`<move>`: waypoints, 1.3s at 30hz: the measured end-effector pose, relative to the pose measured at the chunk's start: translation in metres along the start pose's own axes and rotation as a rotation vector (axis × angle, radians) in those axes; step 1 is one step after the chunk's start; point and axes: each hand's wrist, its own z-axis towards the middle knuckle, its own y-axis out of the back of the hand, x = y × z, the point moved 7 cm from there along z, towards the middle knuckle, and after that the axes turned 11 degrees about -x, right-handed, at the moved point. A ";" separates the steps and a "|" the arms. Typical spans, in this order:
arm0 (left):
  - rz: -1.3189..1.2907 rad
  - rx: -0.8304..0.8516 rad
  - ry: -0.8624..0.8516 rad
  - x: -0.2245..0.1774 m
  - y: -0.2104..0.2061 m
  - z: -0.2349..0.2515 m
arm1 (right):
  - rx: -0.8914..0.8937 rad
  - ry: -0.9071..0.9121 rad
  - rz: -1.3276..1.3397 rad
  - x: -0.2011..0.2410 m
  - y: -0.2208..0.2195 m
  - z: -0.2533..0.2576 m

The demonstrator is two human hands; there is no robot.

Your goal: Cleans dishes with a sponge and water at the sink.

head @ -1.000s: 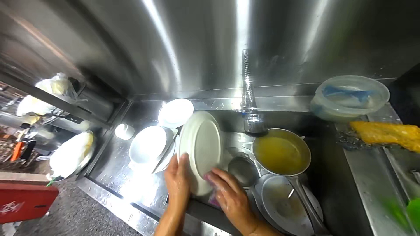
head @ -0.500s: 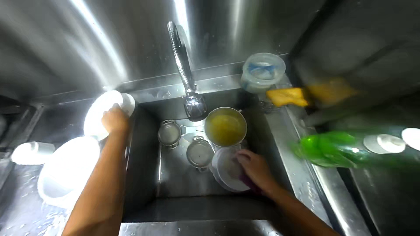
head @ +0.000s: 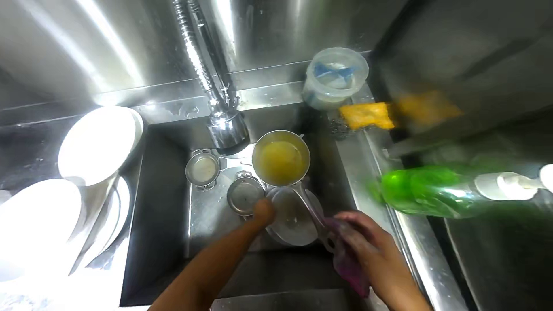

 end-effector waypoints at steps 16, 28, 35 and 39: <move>-0.909 -0.981 -0.486 0.038 0.170 -0.216 | 0.116 -0.418 0.759 0.078 -0.172 -0.040; -1.215 -0.850 -0.222 0.087 0.202 -0.252 | 0.397 1.974 -0.081 0.145 -0.210 -0.031; -1.299 -0.938 -0.365 0.083 0.222 -0.238 | 0.501 1.171 -0.151 0.083 -0.207 -0.047; -1.427 -0.870 -0.276 0.087 0.198 -0.206 | 0.496 0.829 0.099 0.114 -0.214 -0.094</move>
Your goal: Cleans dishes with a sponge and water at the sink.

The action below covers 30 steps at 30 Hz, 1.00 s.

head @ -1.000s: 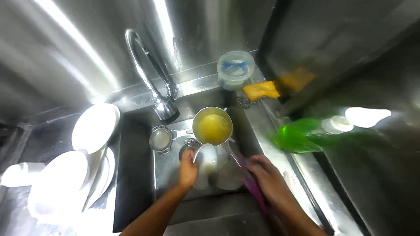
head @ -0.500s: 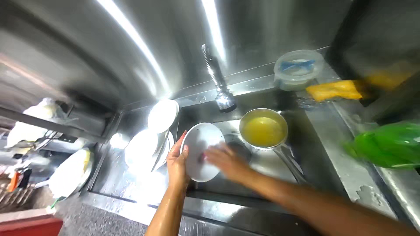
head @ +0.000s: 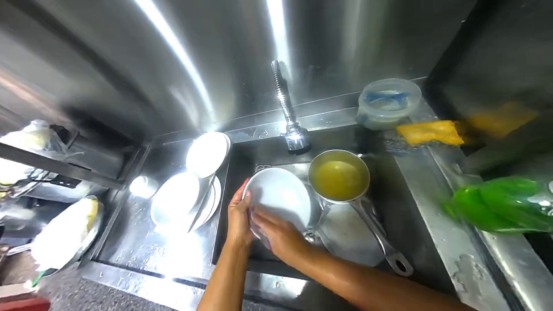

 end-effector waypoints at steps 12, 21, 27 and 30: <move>-0.109 -0.011 -0.027 -0.006 -0.004 0.001 | -0.046 -0.069 -0.025 -0.013 0.009 0.026; -0.058 0.041 -0.030 -0.015 -0.003 -0.002 | 0.108 0.149 0.019 -0.009 0.009 0.032; -0.008 0.058 -0.003 -0.010 0.007 -0.010 | 0.023 0.370 -0.227 -0.019 0.022 0.055; -0.016 0.076 -0.056 -0.026 0.007 -0.009 | 0.170 0.326 -0.028 0.004 0.001 0.028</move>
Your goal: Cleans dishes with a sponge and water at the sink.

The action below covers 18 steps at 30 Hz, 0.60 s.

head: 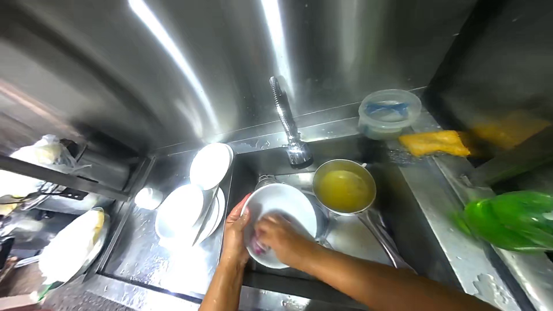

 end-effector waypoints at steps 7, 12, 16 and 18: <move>-0.066 -0.130 0.178 0.012 0.025 -0.011 | -0.380 -0.262 0.020 -0.048 0.080 0.014; 0.025 -0.176 0.394 0.029 0.032 -0.018 | -0.223 -0.958 1.020 -0.060 0.039 0.025; 0.004 -0.135 0.438 0.037 0.035 -0.024 | -0.330 -1.317 1.154 -0.034 0.012 0.013; -0.004 -0.188 0.414 0.032 0.047 -0.024 | -0.378 -1.425 1.154 -0.023 -0.002 0.003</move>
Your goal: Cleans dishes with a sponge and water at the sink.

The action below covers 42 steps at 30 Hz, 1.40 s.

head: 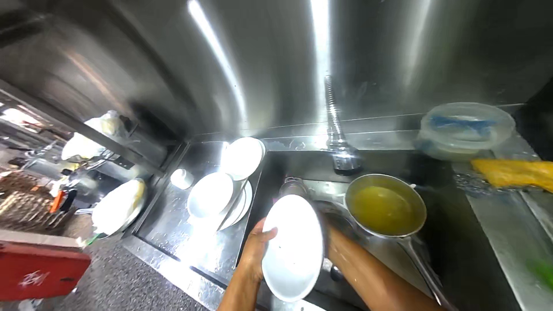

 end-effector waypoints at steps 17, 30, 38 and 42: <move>1.029 -0.828 -0.637 -0.188 0.141 0.060 | -0.252 -0.049 -1.640 -0.015 0.193 0.077; 1.022 0.082 -1.192 -0.017 -0.023 -0.039 | -0.369 0.035 -1.992 -0.049 0.221 0.142; 1.264 0.690 -0.283 0.085 -0.085 -0.010 | -0.121 0.319 -1.985 -0.017 0.149 0.036; 1.176 0.724 -0.271 0.097 -0.109 -0.002 | -0.147 0.441 -1.827 0.025 0.099 0.012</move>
